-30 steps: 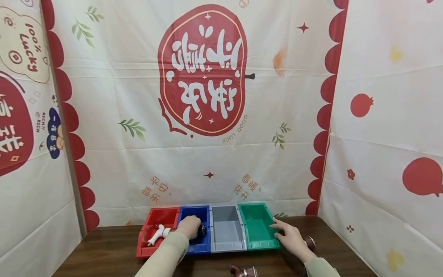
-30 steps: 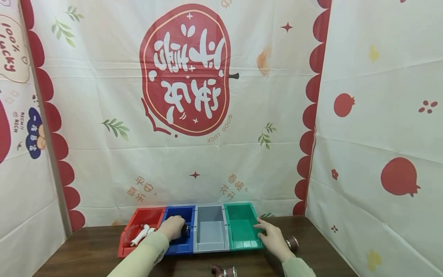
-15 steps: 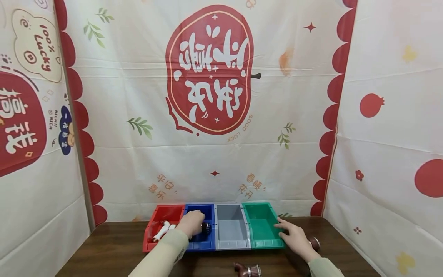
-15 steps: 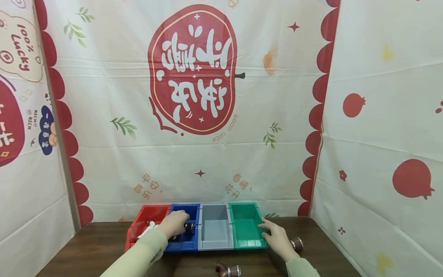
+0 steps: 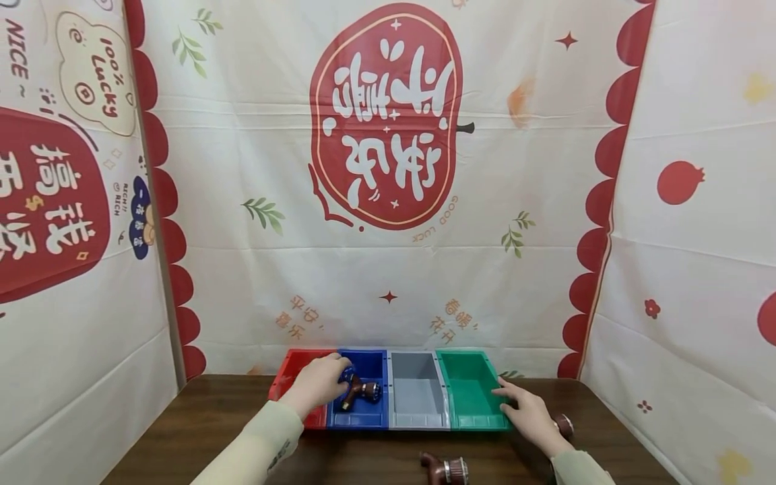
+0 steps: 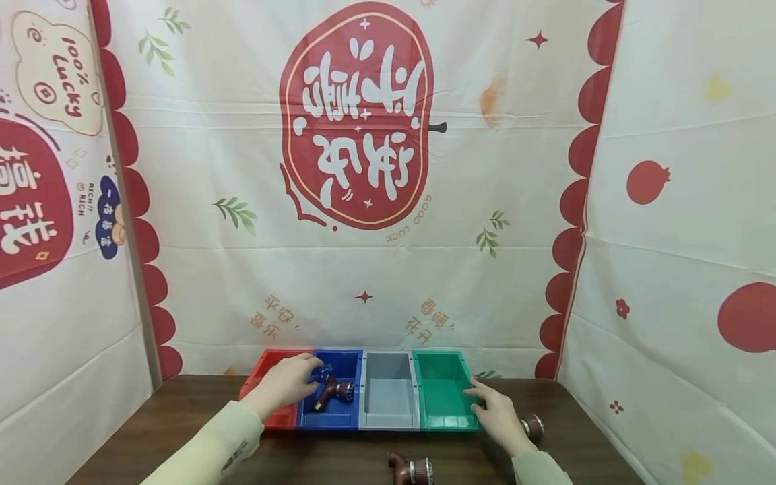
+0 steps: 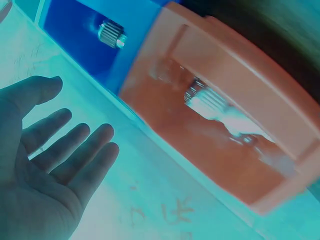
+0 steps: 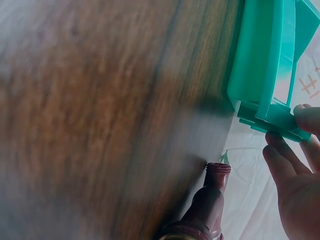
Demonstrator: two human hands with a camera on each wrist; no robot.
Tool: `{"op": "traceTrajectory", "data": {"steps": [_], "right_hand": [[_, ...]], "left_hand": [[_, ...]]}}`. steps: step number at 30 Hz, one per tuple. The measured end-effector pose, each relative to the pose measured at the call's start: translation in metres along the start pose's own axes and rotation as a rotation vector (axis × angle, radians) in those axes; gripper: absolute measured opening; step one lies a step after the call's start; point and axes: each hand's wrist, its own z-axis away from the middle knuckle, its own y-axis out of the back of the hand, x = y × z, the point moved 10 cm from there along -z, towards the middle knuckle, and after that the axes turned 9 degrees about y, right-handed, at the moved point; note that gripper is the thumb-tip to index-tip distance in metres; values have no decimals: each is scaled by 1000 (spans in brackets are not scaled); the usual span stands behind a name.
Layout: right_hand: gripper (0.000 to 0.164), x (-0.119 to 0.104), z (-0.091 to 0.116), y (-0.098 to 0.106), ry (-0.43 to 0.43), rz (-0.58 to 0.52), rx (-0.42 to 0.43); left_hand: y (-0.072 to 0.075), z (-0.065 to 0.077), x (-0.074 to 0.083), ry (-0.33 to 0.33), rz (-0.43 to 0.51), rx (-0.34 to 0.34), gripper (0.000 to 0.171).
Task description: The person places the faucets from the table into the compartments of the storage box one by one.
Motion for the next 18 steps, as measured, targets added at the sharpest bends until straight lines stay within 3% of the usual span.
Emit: {"op": "traceTrajectory", "data": {"steps": [9,18], "right_hand": [[30,1,0,2,-10,10,-29],[30,3,-6,2,-3,32,-60]], "left_hand": [[20,31,-57,139,79,71,45],[19,59,-117,298,165,147,58]]}}
